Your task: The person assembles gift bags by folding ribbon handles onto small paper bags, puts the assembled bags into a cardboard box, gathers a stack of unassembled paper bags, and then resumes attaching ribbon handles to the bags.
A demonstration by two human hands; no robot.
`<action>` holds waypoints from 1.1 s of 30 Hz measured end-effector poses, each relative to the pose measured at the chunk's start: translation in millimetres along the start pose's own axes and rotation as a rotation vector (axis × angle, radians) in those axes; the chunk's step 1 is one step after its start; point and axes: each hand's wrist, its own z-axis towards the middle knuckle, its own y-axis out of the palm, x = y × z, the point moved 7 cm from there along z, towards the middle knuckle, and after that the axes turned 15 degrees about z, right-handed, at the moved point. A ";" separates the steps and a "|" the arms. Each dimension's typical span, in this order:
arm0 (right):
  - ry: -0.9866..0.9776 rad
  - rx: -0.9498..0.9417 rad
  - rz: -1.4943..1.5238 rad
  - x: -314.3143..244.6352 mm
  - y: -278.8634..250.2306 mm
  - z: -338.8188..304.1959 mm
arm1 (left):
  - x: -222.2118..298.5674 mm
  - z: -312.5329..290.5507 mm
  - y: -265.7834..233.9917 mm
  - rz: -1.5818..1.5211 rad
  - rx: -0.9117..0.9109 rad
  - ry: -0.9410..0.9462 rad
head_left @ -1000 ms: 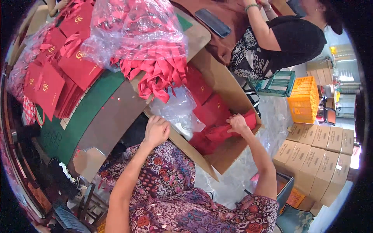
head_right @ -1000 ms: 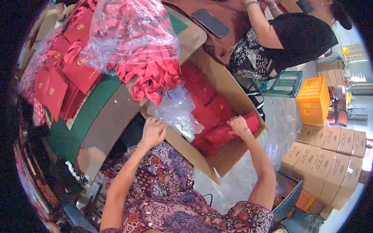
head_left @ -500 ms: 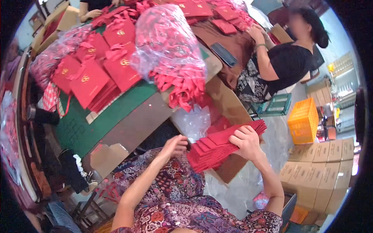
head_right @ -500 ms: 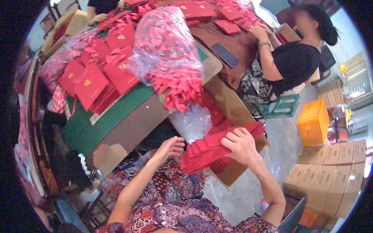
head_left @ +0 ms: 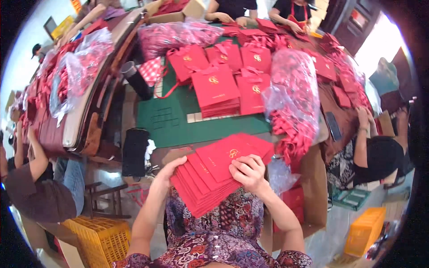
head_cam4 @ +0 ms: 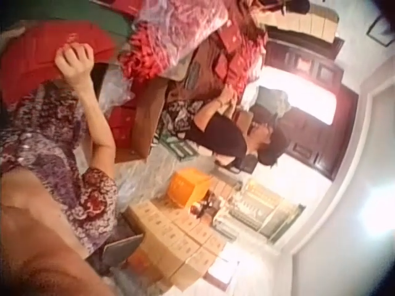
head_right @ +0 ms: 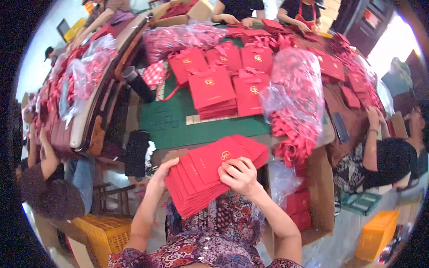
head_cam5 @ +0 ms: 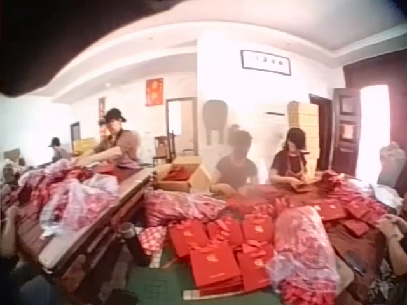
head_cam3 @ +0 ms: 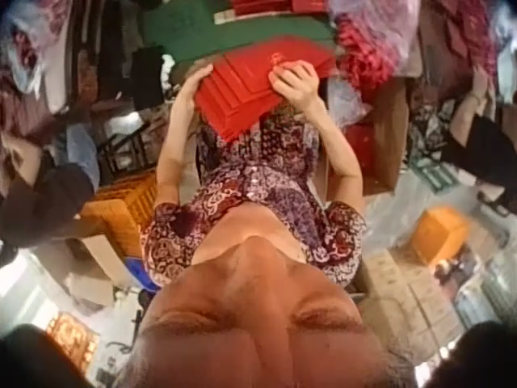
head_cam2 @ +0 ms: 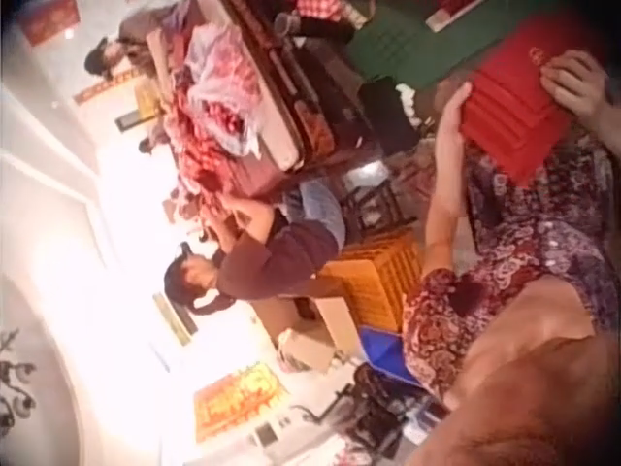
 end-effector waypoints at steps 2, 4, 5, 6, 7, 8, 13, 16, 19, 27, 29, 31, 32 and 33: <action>-0.038 0.052 0.047 1.5 29.4 4.3 | 13.6 -6.2 -22.0 -0.015 -0.129 0.046; -0.062 0.100 0.109 3.3 56.4 4.0 | 20.3 -7.0 -47.4 0.085 -0.132 0.067; -0.054 0.099 0.133 4.1 66.9 3.4 | 23.7 -8.5 -51.7 0.080 -0.123 0.074; -0.062 0.106 0.135 4.8 76.1 2.6 | 29.9 -10.4 -52.9 0.113 -0.139 0.127; -0.069 0.112 0.135 6.2 84.1 1.2 | 35.9 -10.9 -53.7 0.148 -0.156 0.179; -0.073 0.119 0.137 5.9 89.8 3.6 | 38.0 -10.3 -60.2 0.171 -0.133 0.180; -0.034 0.128 0.114 2.4 99.2 -12.9 | 45.7 -9.6 -61.0 0.289 -0.174 0.226; -0.023 0.119 0.107 -6.7 95.9 -22.6 | 44.1 -8.6 -60.9 0.412 -0.214 0.238; -0.050 0.129 0.121 -12.1 87.7 -15.1 | 40.4 -12.9 -59.0 0.374 -0.271 0.210; -0.169 0.128 0.192 -7.6 102.2 -5.5 | 41.5 -10.4 -48.4 0.357 -0.114 -0.059; -0.168 0.124 0.214 -7.5 106.2 -6.8 | 34.8 -7.0 -48.5 0.411 -0.195 -0.032; -0.164 0.123 0.243 -7.5 108.1 -10.7 | 21.5 -4.0 -53.5 0.409 -0.155 -0.033; -0.158 0.122 0.241 -7.1 108.0 -15.4 | 23.0 -4.2 -52.0 0.407 -0.116 -0.031; -0.143 0.112 0.244 -6.5 107.4 -21.2 | 28.2 -12.9 -34.9 0.335 -0.162 -0.029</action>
